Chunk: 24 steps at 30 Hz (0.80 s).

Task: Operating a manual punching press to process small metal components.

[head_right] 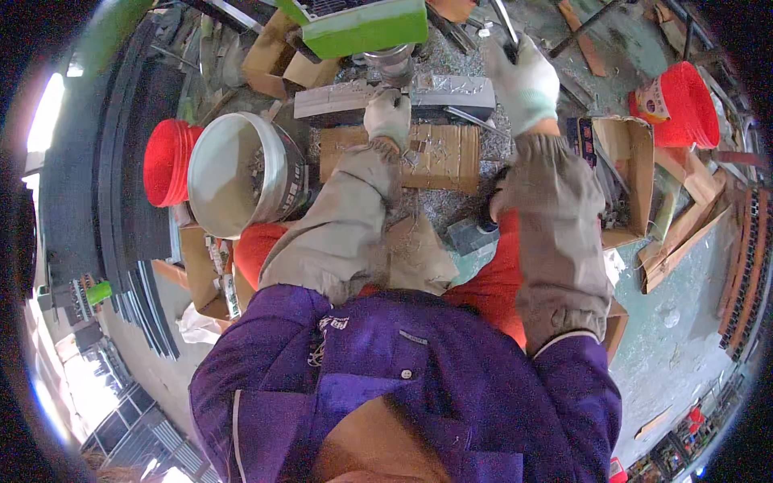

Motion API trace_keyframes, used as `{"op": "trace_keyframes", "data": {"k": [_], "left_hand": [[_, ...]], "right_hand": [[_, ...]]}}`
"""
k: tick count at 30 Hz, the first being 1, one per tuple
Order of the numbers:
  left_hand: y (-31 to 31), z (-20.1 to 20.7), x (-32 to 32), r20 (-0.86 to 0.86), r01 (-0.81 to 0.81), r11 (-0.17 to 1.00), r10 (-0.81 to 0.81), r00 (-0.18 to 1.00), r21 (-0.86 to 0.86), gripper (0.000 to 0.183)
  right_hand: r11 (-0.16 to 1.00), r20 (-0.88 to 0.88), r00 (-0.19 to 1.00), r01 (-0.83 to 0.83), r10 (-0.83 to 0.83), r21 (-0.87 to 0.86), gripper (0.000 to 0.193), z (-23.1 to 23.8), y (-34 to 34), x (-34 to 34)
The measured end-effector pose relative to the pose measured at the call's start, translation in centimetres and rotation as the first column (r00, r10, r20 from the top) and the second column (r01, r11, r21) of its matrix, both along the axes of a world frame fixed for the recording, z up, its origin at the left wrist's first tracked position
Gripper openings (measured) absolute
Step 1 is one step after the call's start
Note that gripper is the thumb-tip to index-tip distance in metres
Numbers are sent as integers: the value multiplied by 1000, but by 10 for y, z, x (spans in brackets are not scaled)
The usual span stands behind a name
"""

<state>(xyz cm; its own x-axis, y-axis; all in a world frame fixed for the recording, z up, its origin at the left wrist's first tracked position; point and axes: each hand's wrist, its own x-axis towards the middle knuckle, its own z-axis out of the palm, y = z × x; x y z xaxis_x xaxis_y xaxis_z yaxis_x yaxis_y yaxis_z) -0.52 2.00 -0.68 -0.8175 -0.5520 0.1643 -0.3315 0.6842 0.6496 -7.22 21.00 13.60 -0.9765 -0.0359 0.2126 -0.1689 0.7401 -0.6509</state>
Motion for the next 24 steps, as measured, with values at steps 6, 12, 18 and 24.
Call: {"op": "trace_keyframes", "data": {"k": [6, 12, 18, 24], "left_hand": [[-10, 2, 2, 71, 51, 999, -50, 996, 0, 23], [-44, 18, 34, 206, -63, 998, 61, 977, 7, 32], [-125, 83, 135, -136, -194, 907, 260, 956, 375, 37], [-247, 112, 321, -70, -464, 782, 536, 841, 417, 29]], "right_hand": [[992, 78, 996, -43, 33, 122, 48, 46, 14, 33], [988, 3, 991, -130, 130, 79, 44, 32, 20, 25], [976, 4, 978, -209, 209, 69, 44, 14, 46, -1], [917, 94, 937, -302, 336, -260, 48, 12, 47, -8]]}}
